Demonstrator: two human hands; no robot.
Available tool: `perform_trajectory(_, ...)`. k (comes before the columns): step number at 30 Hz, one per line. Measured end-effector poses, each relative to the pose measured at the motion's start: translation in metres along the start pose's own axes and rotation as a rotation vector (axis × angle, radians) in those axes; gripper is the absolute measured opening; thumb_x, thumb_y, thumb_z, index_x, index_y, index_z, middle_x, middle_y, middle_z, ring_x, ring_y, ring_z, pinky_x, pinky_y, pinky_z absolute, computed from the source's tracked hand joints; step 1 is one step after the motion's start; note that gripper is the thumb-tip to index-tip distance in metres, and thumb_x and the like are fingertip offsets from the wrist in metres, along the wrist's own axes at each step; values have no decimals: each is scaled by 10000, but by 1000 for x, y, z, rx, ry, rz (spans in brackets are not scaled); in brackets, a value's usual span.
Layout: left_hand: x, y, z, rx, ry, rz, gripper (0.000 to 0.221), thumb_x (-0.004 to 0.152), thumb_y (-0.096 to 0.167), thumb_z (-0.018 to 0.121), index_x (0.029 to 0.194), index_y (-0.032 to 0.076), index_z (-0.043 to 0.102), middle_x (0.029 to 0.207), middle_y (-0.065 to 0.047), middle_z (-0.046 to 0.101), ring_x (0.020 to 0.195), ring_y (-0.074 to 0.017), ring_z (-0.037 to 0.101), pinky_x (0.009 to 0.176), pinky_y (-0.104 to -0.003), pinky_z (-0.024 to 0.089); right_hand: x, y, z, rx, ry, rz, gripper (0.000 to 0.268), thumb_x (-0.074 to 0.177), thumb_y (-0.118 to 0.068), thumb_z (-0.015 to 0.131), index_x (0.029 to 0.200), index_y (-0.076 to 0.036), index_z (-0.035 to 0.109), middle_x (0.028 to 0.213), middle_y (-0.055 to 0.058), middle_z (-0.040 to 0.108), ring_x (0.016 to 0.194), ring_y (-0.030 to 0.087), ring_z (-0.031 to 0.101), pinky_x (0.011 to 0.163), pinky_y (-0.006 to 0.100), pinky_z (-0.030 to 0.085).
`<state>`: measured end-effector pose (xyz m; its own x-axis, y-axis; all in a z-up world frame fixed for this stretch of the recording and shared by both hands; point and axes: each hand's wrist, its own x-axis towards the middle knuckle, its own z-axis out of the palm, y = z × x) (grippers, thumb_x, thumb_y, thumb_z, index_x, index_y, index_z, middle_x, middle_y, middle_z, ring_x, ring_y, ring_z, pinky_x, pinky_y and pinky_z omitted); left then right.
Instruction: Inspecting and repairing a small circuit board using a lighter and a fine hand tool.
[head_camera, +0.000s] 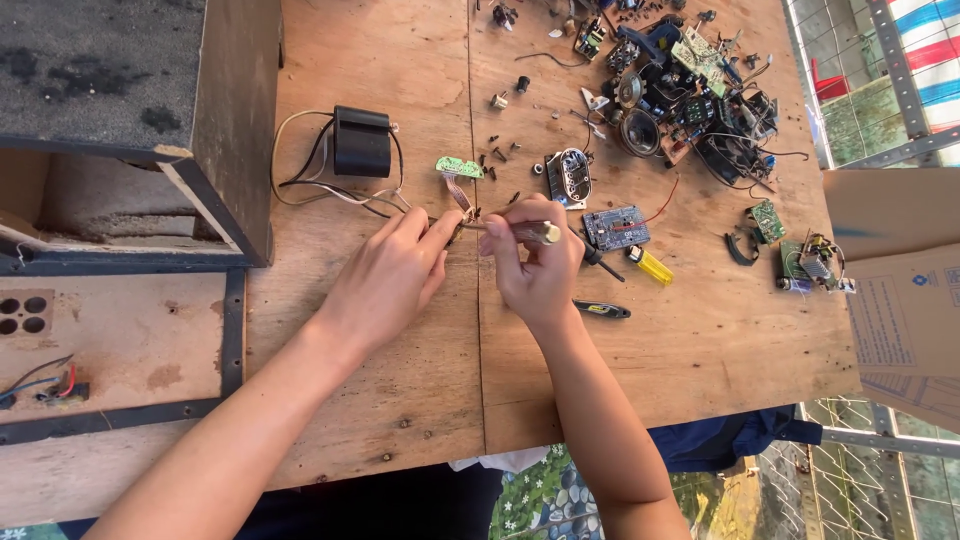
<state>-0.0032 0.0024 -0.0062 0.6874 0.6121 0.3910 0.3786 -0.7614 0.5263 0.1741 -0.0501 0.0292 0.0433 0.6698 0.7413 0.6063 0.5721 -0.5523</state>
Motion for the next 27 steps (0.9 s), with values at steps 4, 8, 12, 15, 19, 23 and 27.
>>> perform_trajectory(4,0,0,2,-8,3,6,477,934,49,589,1409,59,562,828,-63,493,848,-314,646,610,-400,599,-2,1,0,32,52,8,153,1010,12,608,921,5,485,748,140,650,483,180,673,482,267,564)
perform_trajectory(8,0,-1,2,-2,-2,1,505,924,52,597,1426,65,547,835,-57,489,851,-302,643,598,-394,599,-6,10,0,26,34,3,170,992,11,642,916,23,490,753,145,631,488,204,690,478,288,571)
perform_trajectory(12,-1,1,1,31,1,20,474,910,30,612,1379,62,555,838,-46,474,848,-288,636,564,-382,597,-2,-4,2,-185,-134,-141,174,924,-93,760,871,-31,606,751,123,679,518,248,665,435,346,540)
perform_trajectory(15,0,4,1,2,10,23,380,857,40,678,1232,37,619,825,-58,482,833,-302,635,554,-388,600,-9,-9,8,-244,-202,-216,137,971,-149,704,891,-61,637,821,110,698,591,285,640,528,352,564)
perform_trajectory(19,-1,3,4,62,9,44,374,846,35,688,1213,39,612,838,-52,476,833,-272,631,557,-357,605,-9,-10,8,-228,-196,-178,103,935,-99,739,895,-52,656,828,123,702,616,294,656,535,366,567)
perform_trajectory(23,-3,-2,11,55,14,58,454,891,15,605,1341,40,548,826,-38,456,823,-272,617,518,-369,589,-2,-3,-1,-131,-105,34,133,983,-95,676,895,-45,589,750,125,677,547,246,644,493,328,544)
perform_trajectory(27,-3,0,10,12,2,49,471,905,17,594,1373,27,540,820,-52,466,829,-291,620,528,-391,596,8,-10,-3,-9,-64,254,118,1040,-72,579,953,-35,508,751,115,652,542,161,659,490,281,564)
